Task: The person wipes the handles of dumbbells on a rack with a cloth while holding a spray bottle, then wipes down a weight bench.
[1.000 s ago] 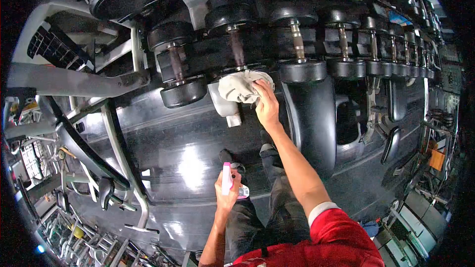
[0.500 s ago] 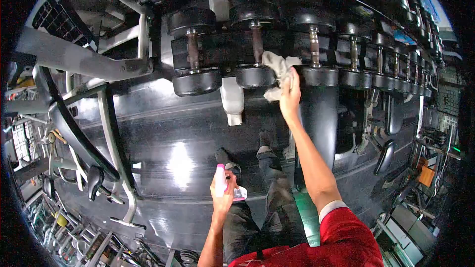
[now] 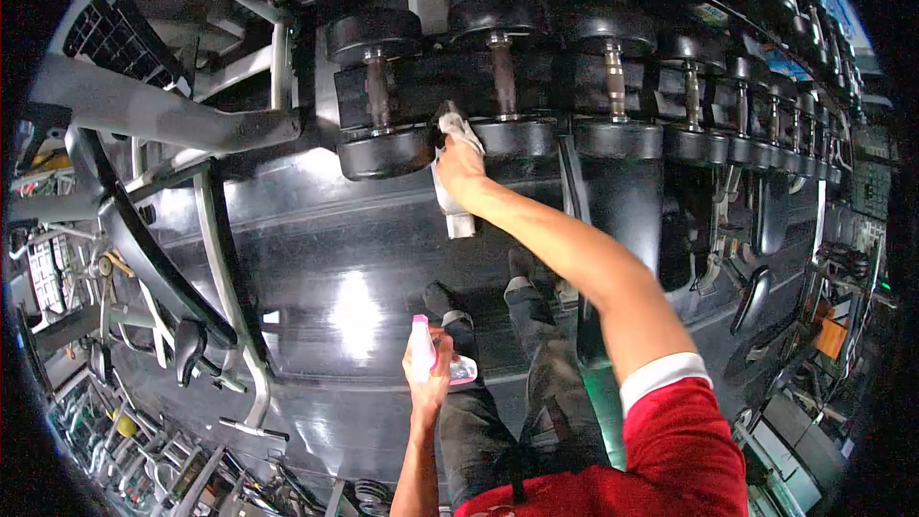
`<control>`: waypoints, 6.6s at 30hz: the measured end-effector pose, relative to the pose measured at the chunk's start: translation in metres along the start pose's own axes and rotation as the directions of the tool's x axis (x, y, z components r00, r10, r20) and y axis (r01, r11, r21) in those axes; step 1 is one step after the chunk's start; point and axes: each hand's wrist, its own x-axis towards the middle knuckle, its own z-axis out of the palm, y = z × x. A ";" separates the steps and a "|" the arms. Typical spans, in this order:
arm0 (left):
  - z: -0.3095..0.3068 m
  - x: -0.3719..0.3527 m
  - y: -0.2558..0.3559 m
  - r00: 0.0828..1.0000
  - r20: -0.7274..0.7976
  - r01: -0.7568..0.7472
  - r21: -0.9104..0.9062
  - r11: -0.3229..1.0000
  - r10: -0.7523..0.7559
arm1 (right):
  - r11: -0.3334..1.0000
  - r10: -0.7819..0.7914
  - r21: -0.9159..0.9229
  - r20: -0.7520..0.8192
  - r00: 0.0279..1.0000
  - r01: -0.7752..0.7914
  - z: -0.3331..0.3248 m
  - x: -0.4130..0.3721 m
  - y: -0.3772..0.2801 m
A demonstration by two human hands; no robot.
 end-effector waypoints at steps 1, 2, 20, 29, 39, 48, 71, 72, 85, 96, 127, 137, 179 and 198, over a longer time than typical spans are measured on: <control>0.002 0.001 -0.001 0.999 0.017 -0.029 0.013 0.999 0.029 | 0.979 -0.015 0.200 -0.052 0.999 0.025 -0.031 -0.035 0.025; 0.005 0.001 0.000 0.999 0.022 -0.033 0.010 0.999 0.033 | 0.922 -0.030 0.381 -0.104 0.994 0.068 -0.065 -0.071 0.052; -0.032 0.017 -0.006 0.952 0.300 -0.145 0.247 0.958 0.066 | -0.784 0.127 -0.382 0.673 0.729 0.490 0.074 -0.129 0.022; -0.021 0.007 0.011 0.976 0.209 -0.088 0.110 0.990 0.063 | -0.565 0.478 -0.329 0.617 0.625 0.757 -0.015 -0.153 0.001; 0.002 -0.002 0.028 0.975 0.212 -0.078 0.072 0.994 0.061 | -0.699 0.368 -0.558 0.255 0.894 0.447 0.068 -0.106 0.011; 0.002 -0.005 0.025 0.987 0.161 -0.027 0.046 0.999 0.020 | -0.704 0.218 -0.456 0.591 0.777 0.544 -0.062 -0.176 0.017; 0.002 -0.063 0.069 0.951 0.267 -0.198 0.133 0.971 0.157 | -0.760 0.462 -0.309 0.362 0.810 0.572 -0.091 -0.222 0.030; 0.000 -0.070 0.078 0.942 0.274 -0.227 0.107 0.968 0.191 | -0.796 0.470 -0.198 0.392 0.791 0.572 -0.103 -0.250 0.034; -0.026 -0.164 0.139 0.766 0.514 -0.478 0.054 0.876 0.387 | -0.768 0.632 0.169 0.363 0.685 0.618 -0.204 -0.492 0.015; 0.026 -0.243 0.148 0.770 0.476 -0.413 -0.136 0.900 0.426 | -0.704 0.702 0.380 0.239 0.671 0.600 -0.194 -0.585 0.048; 0.126 -0.141 0.238 0.671 0.489 -0.592 -0.098 0.800 0.557 | -0.408 0.838 0.838 0.188 0.512 0.361 -0.186 -0.565 0.186; 0.113 -0.108 0.267 0.774 0.405 -0.461 -0.167 0.872 0.487 | -0.521 0.838 0.544 0.178 0.517 0.658 -0.189 -0.532 0.217; 0.315 0.050 0.466 0.838 0.109 -0.488 -0.288 0.824 0.534 | -0.902 0.371 -0.109 0.293 0.881 0.417 -0.125 -0.386 0.562; 0.333 0.211 0.550 0.870 0.214 -0.480 0.160 0.863 0.444 | -0.879 0.346 -0.127 0.494 0.797 0.460 -0.172 -0.317 0.529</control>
